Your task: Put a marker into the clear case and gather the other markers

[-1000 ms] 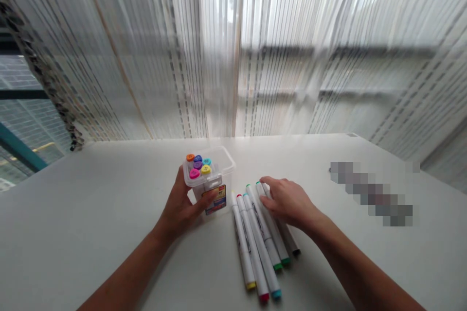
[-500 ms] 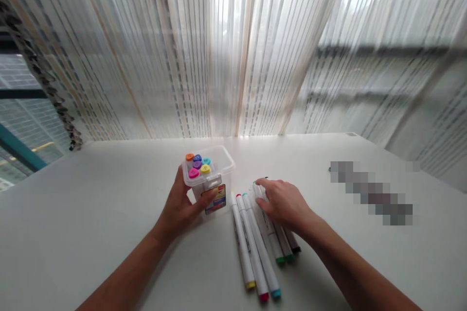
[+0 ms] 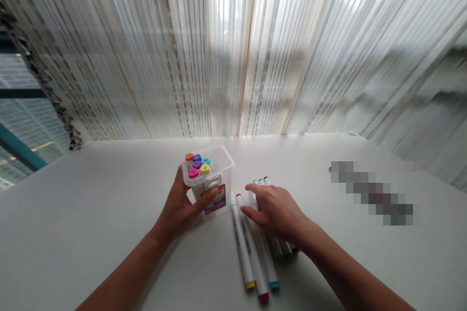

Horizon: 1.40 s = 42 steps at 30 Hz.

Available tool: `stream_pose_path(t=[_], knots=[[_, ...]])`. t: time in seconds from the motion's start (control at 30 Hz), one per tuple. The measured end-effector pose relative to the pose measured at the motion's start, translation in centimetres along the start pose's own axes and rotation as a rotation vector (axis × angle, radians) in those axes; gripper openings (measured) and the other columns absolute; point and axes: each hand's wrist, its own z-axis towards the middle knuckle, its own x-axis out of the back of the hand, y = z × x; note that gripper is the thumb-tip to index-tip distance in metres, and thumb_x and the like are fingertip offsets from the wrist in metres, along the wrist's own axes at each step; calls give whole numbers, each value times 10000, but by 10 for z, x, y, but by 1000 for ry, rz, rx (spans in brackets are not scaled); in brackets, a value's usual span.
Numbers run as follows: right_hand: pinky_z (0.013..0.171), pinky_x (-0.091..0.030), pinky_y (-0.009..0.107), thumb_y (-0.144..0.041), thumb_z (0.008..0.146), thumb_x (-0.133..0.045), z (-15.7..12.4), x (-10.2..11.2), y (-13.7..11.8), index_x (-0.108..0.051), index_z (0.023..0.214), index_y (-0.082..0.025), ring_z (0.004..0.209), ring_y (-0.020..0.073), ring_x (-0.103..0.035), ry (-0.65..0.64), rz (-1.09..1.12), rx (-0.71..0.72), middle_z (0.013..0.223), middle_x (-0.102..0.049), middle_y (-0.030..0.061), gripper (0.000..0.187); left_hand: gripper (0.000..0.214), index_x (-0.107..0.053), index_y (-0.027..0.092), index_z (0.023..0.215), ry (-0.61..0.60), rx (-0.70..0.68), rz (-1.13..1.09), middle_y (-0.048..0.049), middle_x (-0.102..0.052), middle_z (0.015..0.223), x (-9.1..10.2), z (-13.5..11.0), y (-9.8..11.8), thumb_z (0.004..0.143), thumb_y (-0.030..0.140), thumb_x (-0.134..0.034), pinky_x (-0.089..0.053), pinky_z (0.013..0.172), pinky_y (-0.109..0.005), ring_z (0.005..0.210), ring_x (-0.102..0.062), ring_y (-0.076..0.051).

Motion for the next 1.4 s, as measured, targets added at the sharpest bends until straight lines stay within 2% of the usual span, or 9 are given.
stream_pose_path(t=[0.2,0.4,0.47,0.6,0.77,0.87,0.97,1.17,1.4], knots=[[705,-399,310,-310,805,-510,-1,2,-5,-566,1087,-178,877,239,-604,-48,-17,4,925,-661,87,316,538,-458,165,1160,-2,7,-20,-91,-574,1057,-1,0,0,714,390,-659,-463,851,-357,987,-564,-233],[707,-405,315,-494,787,-529,-3,0,-12,-562,1086,-183,881,251,-600,-36,19,93,953,-655,89,433,578,-447,161,1179,11,27,-22,-97,-585,1048,-1,0,0,700,396,-671,-476,826,-351,982,-572,-240],[697,-403,310,-488,765,-560,-3,-1,-14,-563,1074,-190,875,250,-601,-50,5,97,965,-652,87,429,573,-452,157,1174,10,22,-7,-101,-585,1058,-1,0,0,701,395,-670,-473,834,-356,997,-568,-246],[694,-397,293,-382,789,-546,-1,-3,-8,-566,1062,-196,872,229,-602,-32,-17,44,941,-655,73,331,550,-456,160,1163,-7,20,-18,-114,-561,1121,-1,0,1,707,385,-665,-466,851,-366,1053,-544,-258],[723,-405,300,-347,795,-540,4,-1,7,-562,1089,-186,877,225,-592,6,-40,-10,940,-645,74,336,526,-477,156,1134,3,26,-11,-106,-573,1076,-1,0,3,704,396,-664,-466,850,-372,1013,-558,-250],[757,-407,309,-400,822,-501,4,4,15,-563,1085,-185,919,224,-567,98,-56,-79,985,-616,79,345,489,-496,153,1109,3,29,2,-105,-571,1059,-1,-1,1,713,389,-659,-463,854,-370,1030,-545,-252],[761,-414,337,-508,818,-472,3,8,20,-558,1091,-175,961,249,-533,154,-100,-175,1019,-581,104,439,436,-509,154,1078,-14,23,6,-97,-575,1037,0,-1,-3,729,377,-647,-465,847,-361,1021,-550,-245],[766,-429,369,-614,695,-568,0,5,9,-515,1139,-160,1019,293,-480,38,-98,-176,1082,-544,131,637,447,-496,158,1101,-21,-1,32,-98,-573,1043,0,0,0,737,377,-637,-456,858,-369,1016,-546,-244],[820,-418,374,-469,774,-502,1,-3,3,-467,1191,-141,1083,283,-434,17,-46,-133,1185,-483,149,532,467,-502,157,1104,-7,-8,68,-99,-577,1033,0,0,6,729,400,-638,-426,903,-388,1024,-533,-251]])
